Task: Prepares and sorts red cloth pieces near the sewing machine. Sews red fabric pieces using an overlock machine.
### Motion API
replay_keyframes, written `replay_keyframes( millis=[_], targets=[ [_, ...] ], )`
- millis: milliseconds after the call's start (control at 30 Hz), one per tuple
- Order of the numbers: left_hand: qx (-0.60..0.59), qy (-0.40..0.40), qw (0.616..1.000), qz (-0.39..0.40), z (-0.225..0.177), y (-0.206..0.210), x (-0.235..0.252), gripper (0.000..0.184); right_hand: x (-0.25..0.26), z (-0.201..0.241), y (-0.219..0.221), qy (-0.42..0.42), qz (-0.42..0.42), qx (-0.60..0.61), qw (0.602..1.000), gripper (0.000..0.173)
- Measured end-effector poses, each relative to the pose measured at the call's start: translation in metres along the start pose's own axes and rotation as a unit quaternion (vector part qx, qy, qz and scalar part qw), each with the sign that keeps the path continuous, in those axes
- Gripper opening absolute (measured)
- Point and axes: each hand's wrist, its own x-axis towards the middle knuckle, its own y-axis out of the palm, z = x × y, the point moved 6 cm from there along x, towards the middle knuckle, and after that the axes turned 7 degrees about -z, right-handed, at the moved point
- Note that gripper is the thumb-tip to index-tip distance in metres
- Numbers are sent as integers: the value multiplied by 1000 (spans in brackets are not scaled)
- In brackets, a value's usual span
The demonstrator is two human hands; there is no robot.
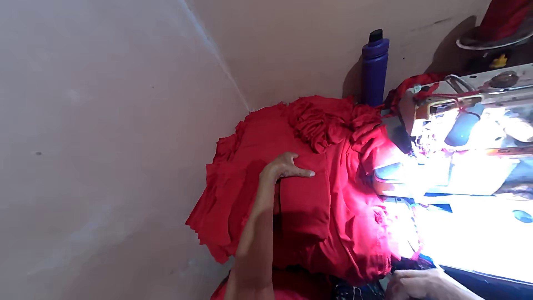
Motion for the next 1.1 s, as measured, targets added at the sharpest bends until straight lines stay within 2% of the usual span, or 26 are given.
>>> replay_keyframes(
  millis=[67, 133, 200, 233, 300, 367, 433, 500, 567, 633, 700, 733, 767, 800, 833, 867, 900, 1000, 1033, 1100],
  targets=[
    [-16, 31, 997, -74, -2, -5, -19, 74, 8, -14, -4, 14, -31, 19, 999, 18],
    [-47, 76, 985, -148, -11, -10, -52, 66, 25, -32, -12, 52, -123, -1, 991, 25],
    [-82, 141, 959, -231, -11, -5, -90, 63, 51, -41, -20, 91, -188, -42, 977, 55],
    [-88, 189, 937, -281, -10, 1, -111, 59, 67, -41, -21, 103, -195, -50, 974, 75],
    [-109, 283, 883, -359, -7, 18, -150, 53, 98, -43, -13, 71, -160, -66, 982, 115],
    [-130, 329, 845, -401, -2, 35, -178, 50, 120, -52, 3, 45, -115, -13, 992, 128],
    [-120, 330, 822, -448, 4, 47, -197, 48, 128, -55, 17, 20, -97, 15, 995, 116],
    [-117, 330, 803, -482, 13, 53, -210, 50, 123, -46, 25, -47, -117, -26, 992, 87],
    [-133, 338, 777, -514, 21, 59, -216, 59, 113, -33, 29, -132, -143, -79, 978, 68],
    [-161, 335, 755, -541, 29, 64, -217, 70, 103, -21, 32, -172, -169, -114, 964, 54],
    [-237, 315, 764, -510, 36, 63, -212, 65, 96, -8, 34, -190, -168, -126, 959, 47],
    [-298, 265, 783, -477, 40, 61, -209, 59, 93, -1, 34, -205, -163, -131, 956, 47],
    [-347, 170, 825, -413, 43, 64, -208, 53, 90, 5, 33, -225, -162, -136, 951, 48],
    [-411, 57, 835, -361, 45, 68, -204, 36, 86, 10, 31, -245, -163, -141, 945, 48],
    [-461, 69, 814, -347, 54, 76, -197, 27, 82, 16, 28, -263, -168, -143, 939, 47],
    [-458, 286, 757, -367, 75, 89, -177, 28, 77, 23, 24, -273, -171, -141, 936, 47],
    [-496, 341, 731, -321, 78, 94, -164, 31, 72, 31, 19, -273, -174, -140, 936, 47],
    [-613, 312, 711, -147, 41, 91, -152, 26, 48, 56, 1, -234, -230, -134, 935, 46],
    [-612, 338, 706, -115, 19, 90, -150, 26, 38, 57, -6, -239, -255, -127, 928, 48],
    [-544, 403, 722, -139, -28, 90, -147, 25, 17, 54, -23, -237, -295, -126, 917, 53]
  ],
)
